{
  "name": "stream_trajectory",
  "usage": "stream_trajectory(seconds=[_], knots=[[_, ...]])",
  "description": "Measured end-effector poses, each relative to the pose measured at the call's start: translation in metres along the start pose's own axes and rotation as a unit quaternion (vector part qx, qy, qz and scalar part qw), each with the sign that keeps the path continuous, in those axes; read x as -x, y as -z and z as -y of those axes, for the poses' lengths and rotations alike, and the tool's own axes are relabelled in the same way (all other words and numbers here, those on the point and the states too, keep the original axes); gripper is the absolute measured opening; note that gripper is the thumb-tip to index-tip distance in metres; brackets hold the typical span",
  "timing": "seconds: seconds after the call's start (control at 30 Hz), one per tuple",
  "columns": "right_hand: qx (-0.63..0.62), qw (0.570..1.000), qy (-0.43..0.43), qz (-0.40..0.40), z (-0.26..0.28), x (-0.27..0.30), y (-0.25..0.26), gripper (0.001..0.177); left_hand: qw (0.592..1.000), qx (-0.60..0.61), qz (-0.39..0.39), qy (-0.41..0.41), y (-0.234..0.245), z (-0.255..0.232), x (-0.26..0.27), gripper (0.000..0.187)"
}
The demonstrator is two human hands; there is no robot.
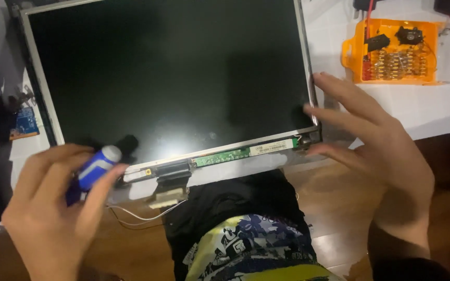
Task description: The person uses a screwdriver to remove screws from the frame of a disassembled LCD screen. They then flip the screen over and continue to unscrew fasteners from the back of the panel.
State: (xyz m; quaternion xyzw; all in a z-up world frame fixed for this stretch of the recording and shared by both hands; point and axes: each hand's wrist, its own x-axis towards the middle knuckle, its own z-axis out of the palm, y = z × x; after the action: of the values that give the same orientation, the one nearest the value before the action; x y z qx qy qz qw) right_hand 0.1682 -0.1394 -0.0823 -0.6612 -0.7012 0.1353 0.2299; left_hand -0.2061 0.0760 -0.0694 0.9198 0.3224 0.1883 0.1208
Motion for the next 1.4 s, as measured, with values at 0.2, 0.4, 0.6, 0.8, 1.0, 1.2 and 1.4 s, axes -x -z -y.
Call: stream_trajectory(seconds=[0.2, 0.4, 0.6, 0.8, 1.0, 1.2, 1.4], knots=[[0.020, 0.999, 0.026, 0.037, 0.011, -0.006, 0.012, 0.081, 1.000, 0.005, -0.026, 0.016, -0.001, 0.000, 0.001, 0.036], [0.058, 0.996, 0.059, 0.018, 0.024, -0.027, 0.008, 0.063, 0.998, 0.033, -0.048, 0.026, 0.003, 0.000, 0.000, 0.032], [0.065, 0.993, 0.096, 0.037, 0.044, -0.043, -0.005, 0.029, 0.994, 0.066, -0.070, 0.053, 0.003, -0.002, 0.003, 0.026], [0.071, 0.995, 0.063, 0.038, 0.040, -0.034, 0.001, 0.033, 0.993, 0.078, -0.079, 0.041, 0.006, -0.008, 0.001, 0.026], [0.019, 1.000, -0.001, 0.019, 0.040, -0.020, 0.009, 0.040, 0.999, 0.040, 0.020, 0.020, 0.034, -0.054, -0.014, 0.026], [0.004, 1.000, 0.015, 0.015, 0.020, -0.006, 0.009, 0.047, 0.978, 0.040, 0.095, -0.183, 0.003, -0.123, -0.039, 0.040], [0.008, 0.999, 0.046, 0.001, 0.010, -0.004, 0.003, 0.043, 0.962, -0.084, 0.032, -0.257, -0.062, -0.132, -0.055, 0.025]])
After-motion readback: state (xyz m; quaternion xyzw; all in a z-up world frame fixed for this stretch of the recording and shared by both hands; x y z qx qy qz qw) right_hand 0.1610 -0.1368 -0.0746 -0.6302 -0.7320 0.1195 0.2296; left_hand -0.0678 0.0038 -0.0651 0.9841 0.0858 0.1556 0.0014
